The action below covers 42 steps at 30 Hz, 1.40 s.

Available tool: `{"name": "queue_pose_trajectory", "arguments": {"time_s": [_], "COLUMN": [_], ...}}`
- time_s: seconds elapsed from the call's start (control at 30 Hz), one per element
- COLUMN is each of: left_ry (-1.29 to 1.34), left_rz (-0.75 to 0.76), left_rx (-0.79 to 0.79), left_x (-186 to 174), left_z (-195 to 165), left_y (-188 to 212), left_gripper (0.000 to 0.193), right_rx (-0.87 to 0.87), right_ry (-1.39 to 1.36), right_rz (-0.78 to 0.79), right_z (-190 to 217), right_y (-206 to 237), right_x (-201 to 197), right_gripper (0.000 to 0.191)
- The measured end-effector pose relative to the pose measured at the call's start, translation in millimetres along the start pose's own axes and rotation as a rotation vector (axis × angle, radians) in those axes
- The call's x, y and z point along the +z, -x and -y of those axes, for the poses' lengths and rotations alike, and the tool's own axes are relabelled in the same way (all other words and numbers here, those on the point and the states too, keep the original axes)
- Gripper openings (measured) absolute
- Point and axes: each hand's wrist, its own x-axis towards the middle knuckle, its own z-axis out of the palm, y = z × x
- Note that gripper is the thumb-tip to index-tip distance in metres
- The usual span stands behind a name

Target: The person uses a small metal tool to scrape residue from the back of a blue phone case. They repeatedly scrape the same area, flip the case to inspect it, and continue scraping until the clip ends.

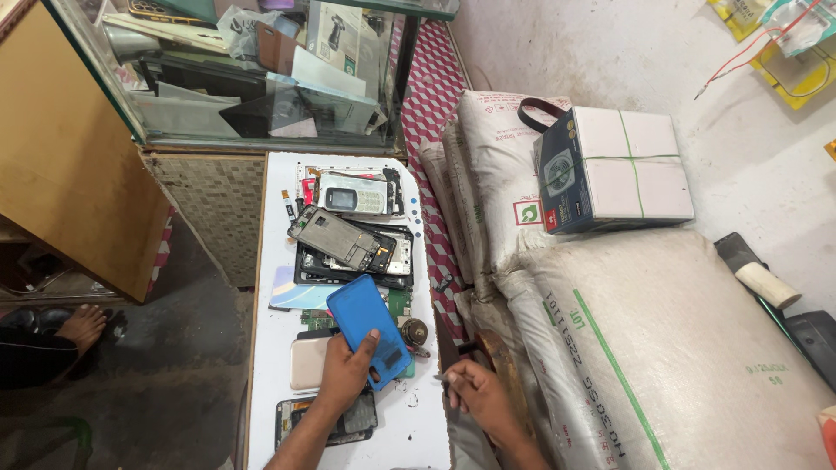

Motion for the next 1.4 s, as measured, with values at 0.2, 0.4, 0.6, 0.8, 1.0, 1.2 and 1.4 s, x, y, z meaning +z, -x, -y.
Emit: {"name": "queue_pose_trajectory", "arguments": {"time_s": [0.2,0.4,0.6,0.8,1.0,1.2,1.4], "left_ry": [-0.003,-0.008,0.004,-0.007,-0.023,-0.015,-0.031], "left_rz": [-0.002,-0.003,0.02,-0.001,0.003,0.008,-0.001], "left_rx": [-0.006,0.003,0.01,-0.004,0.006,0.013,0.002], "left_x": [0,0,0,0,-1,0,0], "left_z": [1,-1,-2,-1,0,-1,-1], "left_y": [1,0,2,0,1,1,0], "left_gripper": [0.036,0.036,0.036,0.036,0.037,0.038,0.036], "right_rx": [-0.047,-0.055,0.017,-0.044,-0.04,0.064,-0.102], "right_ry": [0.038,0.019,0.541,0.253,0.065,0.0,0.209], "right_rz": [0.011,0.07,-0.06,-0.065,-0.048,0.018,0.012], "right_z": [-5,-4,9,1,-6,6,-1], "right_y": [-4,-4,5,1,2,7,-1], "right_x": [1,-4,-9,-1,-7,-7,-1], "right_gripper": [0.019,0.02,0.017,0.018,0.017,0.017,0.02]}}
